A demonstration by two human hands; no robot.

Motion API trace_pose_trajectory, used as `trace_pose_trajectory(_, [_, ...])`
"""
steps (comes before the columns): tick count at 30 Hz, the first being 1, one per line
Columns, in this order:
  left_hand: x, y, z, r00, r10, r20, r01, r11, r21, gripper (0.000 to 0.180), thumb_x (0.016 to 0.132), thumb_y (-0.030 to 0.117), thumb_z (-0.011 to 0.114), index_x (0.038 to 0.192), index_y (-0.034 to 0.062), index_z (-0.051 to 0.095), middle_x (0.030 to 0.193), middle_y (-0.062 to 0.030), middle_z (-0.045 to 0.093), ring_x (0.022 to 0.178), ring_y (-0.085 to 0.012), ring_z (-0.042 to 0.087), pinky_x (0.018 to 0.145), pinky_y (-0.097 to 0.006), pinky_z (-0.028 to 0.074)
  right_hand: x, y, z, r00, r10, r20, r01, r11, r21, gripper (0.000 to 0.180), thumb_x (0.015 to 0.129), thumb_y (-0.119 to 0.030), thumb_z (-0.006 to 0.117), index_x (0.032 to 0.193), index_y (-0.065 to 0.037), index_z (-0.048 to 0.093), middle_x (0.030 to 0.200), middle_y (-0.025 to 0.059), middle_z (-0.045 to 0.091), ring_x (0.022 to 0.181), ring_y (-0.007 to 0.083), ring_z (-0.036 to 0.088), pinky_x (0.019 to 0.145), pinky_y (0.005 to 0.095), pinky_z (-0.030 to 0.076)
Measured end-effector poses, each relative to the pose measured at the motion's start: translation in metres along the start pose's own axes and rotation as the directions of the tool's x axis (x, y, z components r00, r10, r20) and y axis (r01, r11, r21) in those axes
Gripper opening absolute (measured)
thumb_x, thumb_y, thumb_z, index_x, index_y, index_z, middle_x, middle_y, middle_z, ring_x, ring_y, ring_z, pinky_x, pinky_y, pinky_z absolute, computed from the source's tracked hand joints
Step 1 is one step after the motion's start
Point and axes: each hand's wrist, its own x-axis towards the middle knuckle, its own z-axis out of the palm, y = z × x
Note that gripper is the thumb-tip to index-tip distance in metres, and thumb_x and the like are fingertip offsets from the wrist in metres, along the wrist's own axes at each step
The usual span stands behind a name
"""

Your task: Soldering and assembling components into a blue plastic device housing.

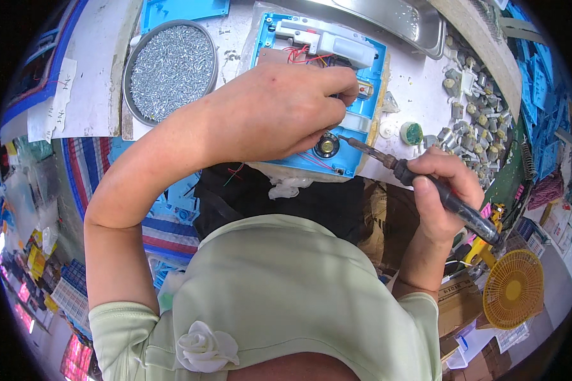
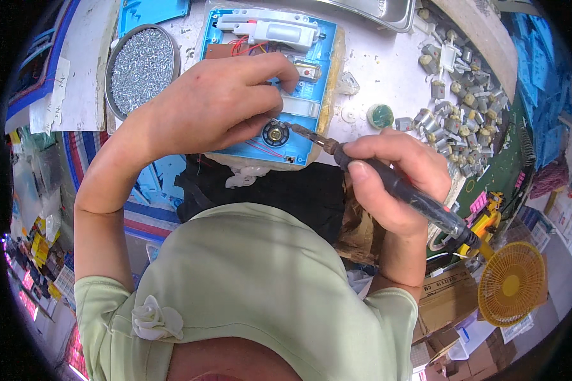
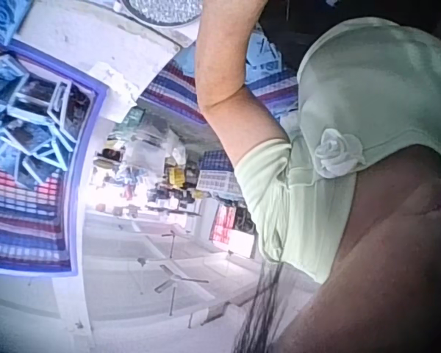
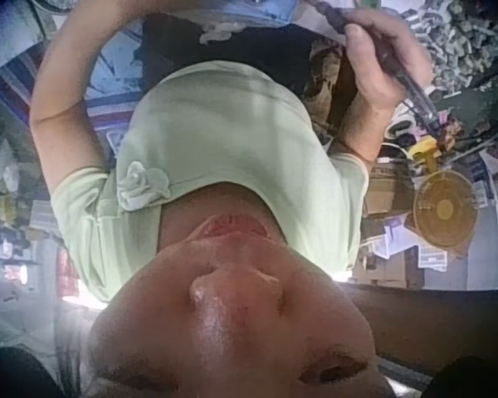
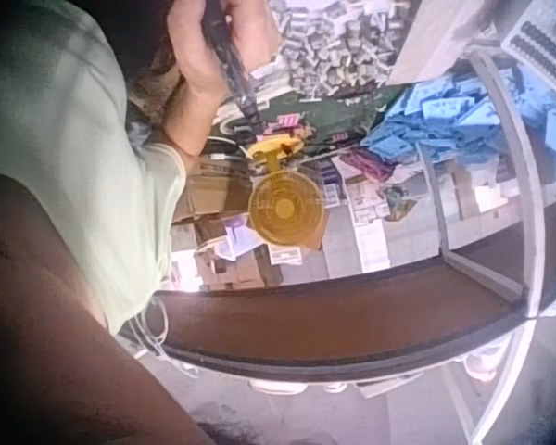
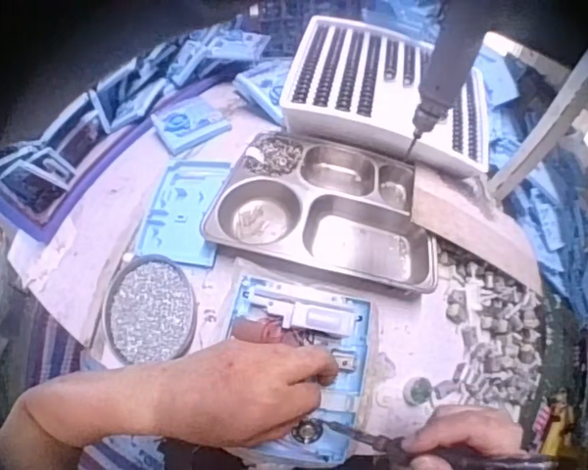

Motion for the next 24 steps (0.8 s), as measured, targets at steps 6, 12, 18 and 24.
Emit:
trace_pose_trajectory(6, [0.0004,0.0009,-0.0006,1.0,-0.003,0.0,0.003,1.0,0.0,0.013,0.079,0.004,0.074,0.086,0.0033,0.062,0.114,-0.0073,0.063,0.096,-0.029,0.068,0.079,-0.041,0.055,-0.0042,0.0021,-0.0031,1.0,-0.015,-0.022,0.016,0.999,0.035,0.02,0.078,-0.01,0.077,0.093,0.003,0.071,0.071,0.0105,0.067,0.056,0.0157,0.057,0.053,0.0277,0.04])
trace_pose_trajectory(12, [-0.0005,0.0027,0.0032,1.0,-0.005,-0.018,0.005,1.0,-0.026,0.015,0.079,0.005,0.075,0.086,0.0041,0.062,0.113,-0.0076,0.064,0.098,-0.0294,0.067,0.081,-0.042,0.055,-0.0017,-0.0007,-0.0003,1.0,-0.017,0.016,0.017,0.999,0.038,0.019,0.079,-0.009,0.077,0.093,0.002,0.072,0.069,0.0099,0.066,0.054,0.0157,0.055,0.051,0.0283,0.038])
trace_pose_trajectory(18, [-0.0011,0.0054,0.0053,0.999,0.002,-0.044,-0.002,1.0,-0.004,0.017,0.076,0.005,0.076,0.087,0.0048,0.063,0.112,-0.0082,0.064,0.101,-0.03,0.067,0.081,-0.041,0.056,-0.0033,0.0021,0.0016,0.999,-0.013,0.034,0.012,1.0,0.015,0.019,0.078,-0.01,0.078,0.093,0.001,0.073,0.069,0.009,0.067,0.054,0.016,0.056,0.051,0.0286,0.039])
trace_pose_trajectory(24, [-0.0005,0.0061,0.0032,1.0,0.005,-0.011,-0.005,1.0,0.017,0.016,0.075,0.007,0.076,0.086,0.0052,0.065,0.114,-0.0084,0.064,0.101,-0.0295,0.067,0.081,-0.041,0.056,0.0009,-0.0052,0.0018,0.997,0.028,0.073,-0.025,0.998,-0.05,0.02,0.078,-0.011,0.079,0.093,0.0,0.073,0.07,0.009,0.067,0.056,0.0171,0.058,0.053,0.0288,0.041])
